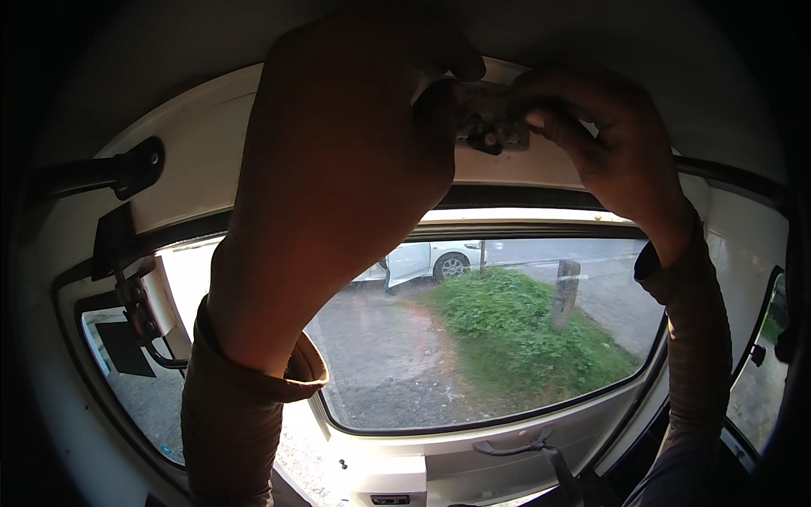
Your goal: The person works on a ceiling-mounted electrical fixture inside a van. They use a soldering iron to heat and manipulate wires, then use a screwdriver to adjust components within the fixture. The task involves repeated heating and mechanical adjustments to the wiring.
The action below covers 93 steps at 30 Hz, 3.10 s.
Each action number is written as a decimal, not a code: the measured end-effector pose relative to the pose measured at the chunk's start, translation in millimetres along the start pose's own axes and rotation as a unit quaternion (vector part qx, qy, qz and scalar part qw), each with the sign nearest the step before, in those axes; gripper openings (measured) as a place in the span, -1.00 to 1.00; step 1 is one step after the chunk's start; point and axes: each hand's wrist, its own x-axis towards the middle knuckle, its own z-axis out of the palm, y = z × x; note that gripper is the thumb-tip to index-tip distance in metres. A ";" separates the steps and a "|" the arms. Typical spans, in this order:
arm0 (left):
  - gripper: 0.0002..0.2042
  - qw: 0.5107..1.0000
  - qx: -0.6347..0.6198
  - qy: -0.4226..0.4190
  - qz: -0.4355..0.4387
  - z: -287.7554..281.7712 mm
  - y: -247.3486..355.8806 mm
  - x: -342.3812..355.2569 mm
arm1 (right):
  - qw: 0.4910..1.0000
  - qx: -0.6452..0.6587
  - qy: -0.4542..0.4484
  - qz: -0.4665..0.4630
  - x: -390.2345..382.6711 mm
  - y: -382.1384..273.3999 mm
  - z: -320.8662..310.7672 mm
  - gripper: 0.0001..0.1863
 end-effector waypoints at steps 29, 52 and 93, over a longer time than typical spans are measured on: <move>-0.85 0.993 -0.008 -0.114 -0.013 -16.7 21.9 33.6 | 0.960 0.062 0.253 0.098 -41.6 -22.5 57.2 -0.62; -0.84 0.962 -0.056 -0.259 -0.067 -10.8 44.3 69.6 | 0.962 -0.072 0.263 0.028 -50.9 -15.5 62.3 -0.66; -0.81 0.921 -0.118 -0.327 -0.176 2.4 52.4 67.6 | 0.959 -0.018 0.281 0.034 -50.0 -8.3 62.5 -0.75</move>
